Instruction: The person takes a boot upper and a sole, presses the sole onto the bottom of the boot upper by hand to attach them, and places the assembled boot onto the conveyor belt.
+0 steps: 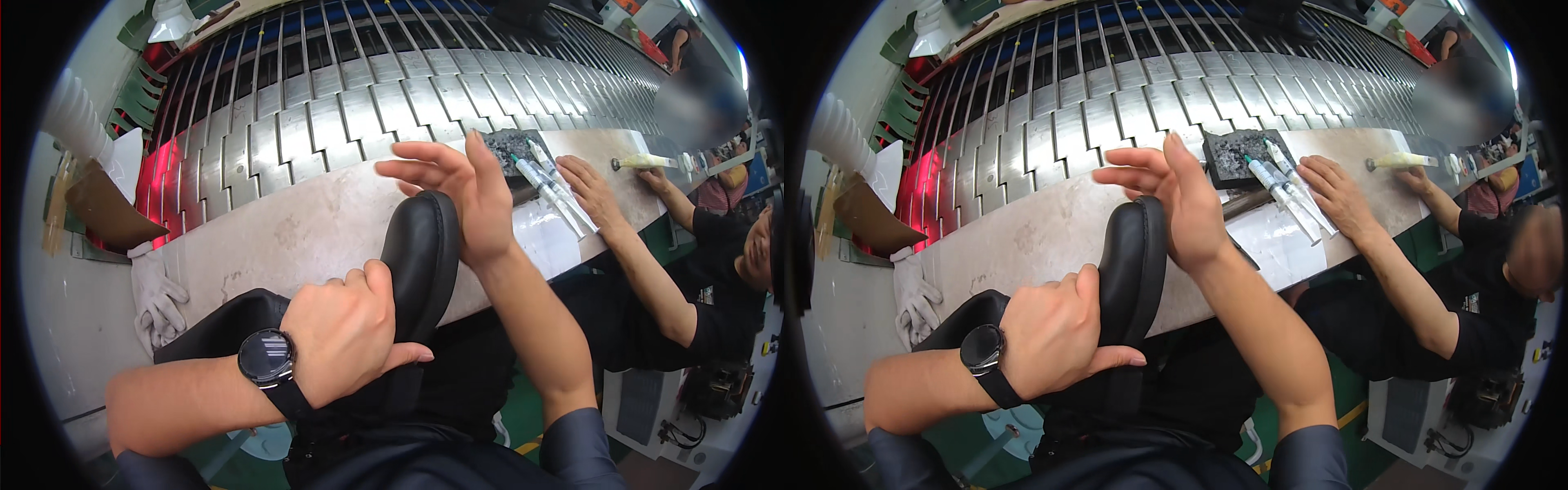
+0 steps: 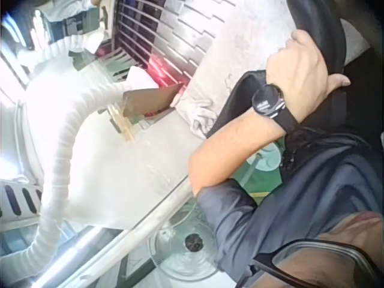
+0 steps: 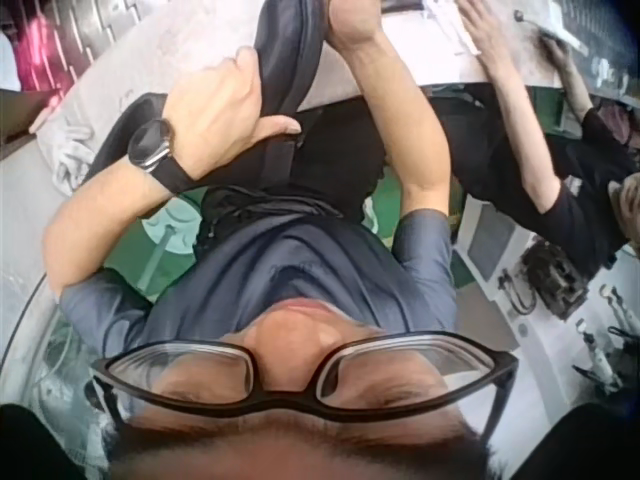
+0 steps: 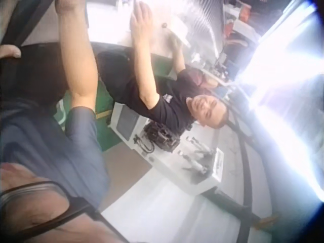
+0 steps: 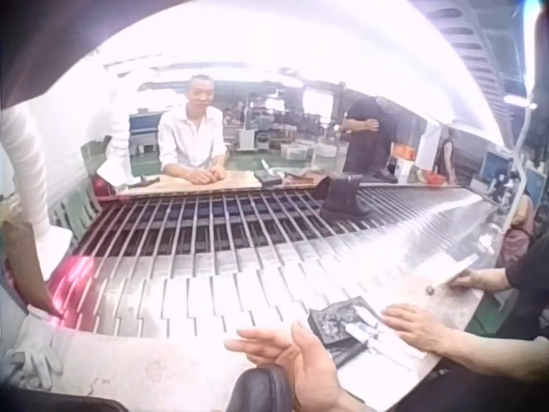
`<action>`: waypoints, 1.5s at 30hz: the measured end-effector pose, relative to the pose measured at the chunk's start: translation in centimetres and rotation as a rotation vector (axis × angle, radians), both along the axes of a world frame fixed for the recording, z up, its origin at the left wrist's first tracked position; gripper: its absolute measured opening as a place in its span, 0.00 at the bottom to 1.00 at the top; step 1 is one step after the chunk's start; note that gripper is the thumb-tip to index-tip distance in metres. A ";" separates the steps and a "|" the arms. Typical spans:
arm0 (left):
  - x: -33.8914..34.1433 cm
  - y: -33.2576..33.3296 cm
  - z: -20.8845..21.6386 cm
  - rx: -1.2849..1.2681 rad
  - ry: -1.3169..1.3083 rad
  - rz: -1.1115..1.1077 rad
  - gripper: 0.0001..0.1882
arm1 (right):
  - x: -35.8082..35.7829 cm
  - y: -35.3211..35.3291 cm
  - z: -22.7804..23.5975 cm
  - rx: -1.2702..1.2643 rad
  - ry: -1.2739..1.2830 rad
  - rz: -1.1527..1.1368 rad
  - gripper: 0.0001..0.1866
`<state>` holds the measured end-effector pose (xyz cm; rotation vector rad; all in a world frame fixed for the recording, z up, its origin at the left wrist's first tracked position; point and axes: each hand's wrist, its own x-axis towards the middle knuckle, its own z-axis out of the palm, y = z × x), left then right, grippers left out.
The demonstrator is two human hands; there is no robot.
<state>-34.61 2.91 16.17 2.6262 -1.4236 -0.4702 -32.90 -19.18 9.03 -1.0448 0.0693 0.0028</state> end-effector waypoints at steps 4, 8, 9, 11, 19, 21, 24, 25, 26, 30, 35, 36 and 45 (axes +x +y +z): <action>-0.2 -0.1 0.0 -0.010 0.003 0.016 0.51 | 2.4 -1.4 -1.3 0.013 -0.110 0.334 0.47; -0.2 0.0 0.0 -0.007 0.001 0.019 0.53 | 1.9 -0.3 1.0 -0.234 0.020 0.230 0.37; -0.2 -0.2 0.0 0.015 -0.005 0.006 0.54 | 1.7 -0.2 1.7 -0.231 0.036 0.231 0.37; -0.7 -0.6 0.3 0.047 0.003 0.026 0.55 | 1.5 0.3 2.4 -0.409 0.008 0.146 0.26; 0.0 0.5 -0.6 0.017 0.008 0.032 0.55 | 1.1 1.8 1.4 -0.338 -0.009 -0.003 0.18; -0.7 0.4 -0.3 -0.115 -0.074 -0.020 0.55 | -1.6 2.1 2.0 -0.432 -0.178 -0.104 0.16; -0.5 -1.1 0.7 0.079 0.049 0.060 0.56 | 0.1 1.4 2.2 -0.642 -0.085 -0.085 0.16; -0.4 -0.8 0.4 0.074 0.041 0.049 0.56 | 0.5 1.8 1.9 -0.631 -0.049 -0.101 0.16; -0.4 -0.1 -0.5 0.008 0.026 0.048 0.56 | 0.1 1.9 2.1 -0.636 -0.055 -0.115 0.16; -0.5 0.9 -1.4 -0.116 -0.012 0.087 0.57 | -0.5 3.6 1.5 -0.475 -0.084 -0.189 0.20; 0.1 2.1 -1.7 -0.183 -0.002 0.092 0.57 | -2.7 5.0 -0.2 0.121 0.138 -0.143 0.29; 0.4 2.2 -1.7 -0.170 0.037 0.082 0.57 | -2.8 5.1 0.1 0.089 0.116 -0.148 0.30; 0.1 3.6 3.7 -0.668 -0.416 0.049 0.63 | -2.8 5.6 13.7 -0.095 -0.711 -0.014 0.31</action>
